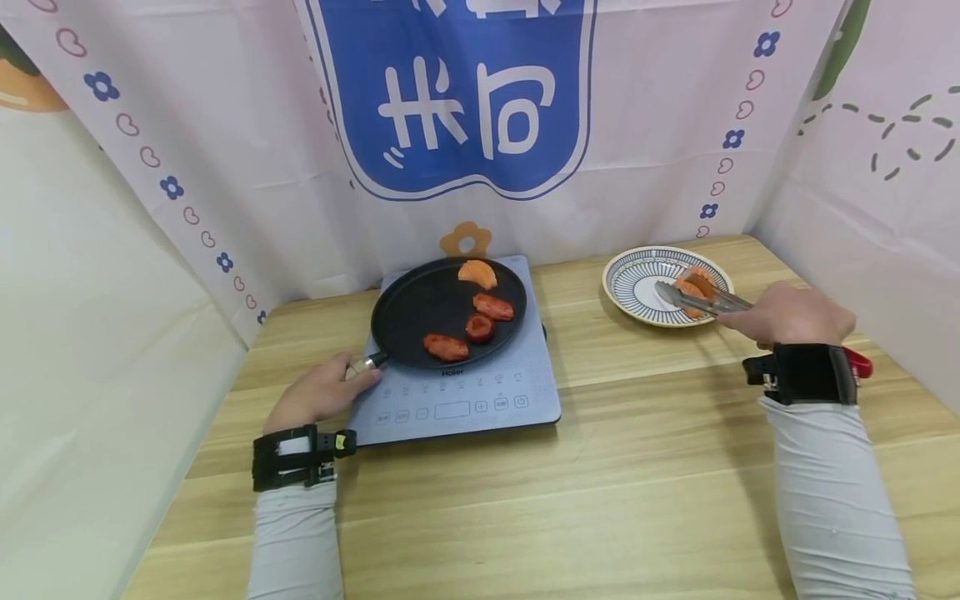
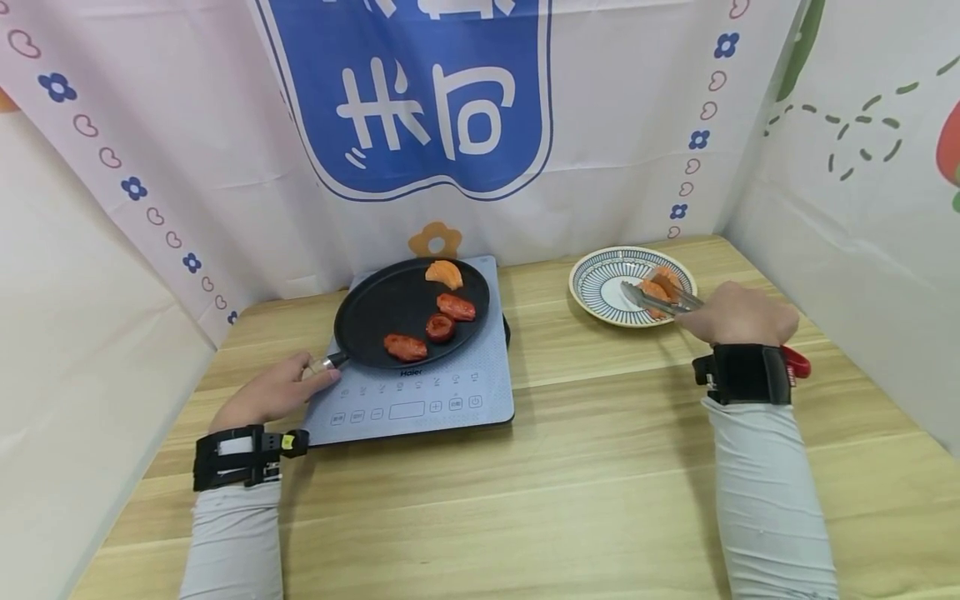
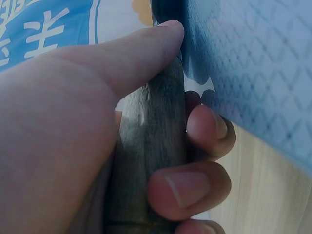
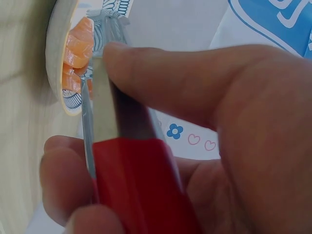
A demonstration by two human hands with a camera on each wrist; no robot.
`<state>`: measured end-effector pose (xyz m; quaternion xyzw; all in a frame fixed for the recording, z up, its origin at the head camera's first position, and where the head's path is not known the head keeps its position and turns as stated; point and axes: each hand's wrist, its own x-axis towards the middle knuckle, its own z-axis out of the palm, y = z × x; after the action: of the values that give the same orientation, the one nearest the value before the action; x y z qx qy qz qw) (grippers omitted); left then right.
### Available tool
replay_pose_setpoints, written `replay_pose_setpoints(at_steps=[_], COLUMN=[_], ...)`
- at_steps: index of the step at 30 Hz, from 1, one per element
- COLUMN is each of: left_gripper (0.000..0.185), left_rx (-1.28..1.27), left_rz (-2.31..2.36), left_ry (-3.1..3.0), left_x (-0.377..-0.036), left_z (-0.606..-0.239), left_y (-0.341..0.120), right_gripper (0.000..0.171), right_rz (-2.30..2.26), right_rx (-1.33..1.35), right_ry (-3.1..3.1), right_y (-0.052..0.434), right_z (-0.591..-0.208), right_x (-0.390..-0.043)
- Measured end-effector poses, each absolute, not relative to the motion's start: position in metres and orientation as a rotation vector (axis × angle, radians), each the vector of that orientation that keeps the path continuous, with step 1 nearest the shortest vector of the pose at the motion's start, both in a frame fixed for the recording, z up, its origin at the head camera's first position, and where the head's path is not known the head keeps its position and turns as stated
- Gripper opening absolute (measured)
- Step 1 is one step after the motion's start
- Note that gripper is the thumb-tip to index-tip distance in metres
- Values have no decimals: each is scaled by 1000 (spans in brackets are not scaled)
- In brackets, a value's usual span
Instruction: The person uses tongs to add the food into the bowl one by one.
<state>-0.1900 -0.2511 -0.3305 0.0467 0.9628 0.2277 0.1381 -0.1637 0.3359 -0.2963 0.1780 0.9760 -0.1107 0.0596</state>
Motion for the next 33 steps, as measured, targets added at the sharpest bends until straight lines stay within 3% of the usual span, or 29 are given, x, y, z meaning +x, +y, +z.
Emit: replay_pose_setpoints(at_steps=[15, 22, 33], left_gripper=[44, 43, 42], left_rx=[142, 139, 128], left_rz=[652, 667, 665], left_ry=[2788, 2782, 2782], left_x=[-190, -190, -190], left_z=[-330, -332, -331], left_y=[-250, -251, -250], right_gripper=[57, 62, 58], right_rz=[-309, -336, -345], right_rx=[439, 338, 329], right_ry=[2993, 3012, 2952], right_y=[332, 319, 327], right_z=[-301, -310, -299], right_x=[-171, -182, -170])
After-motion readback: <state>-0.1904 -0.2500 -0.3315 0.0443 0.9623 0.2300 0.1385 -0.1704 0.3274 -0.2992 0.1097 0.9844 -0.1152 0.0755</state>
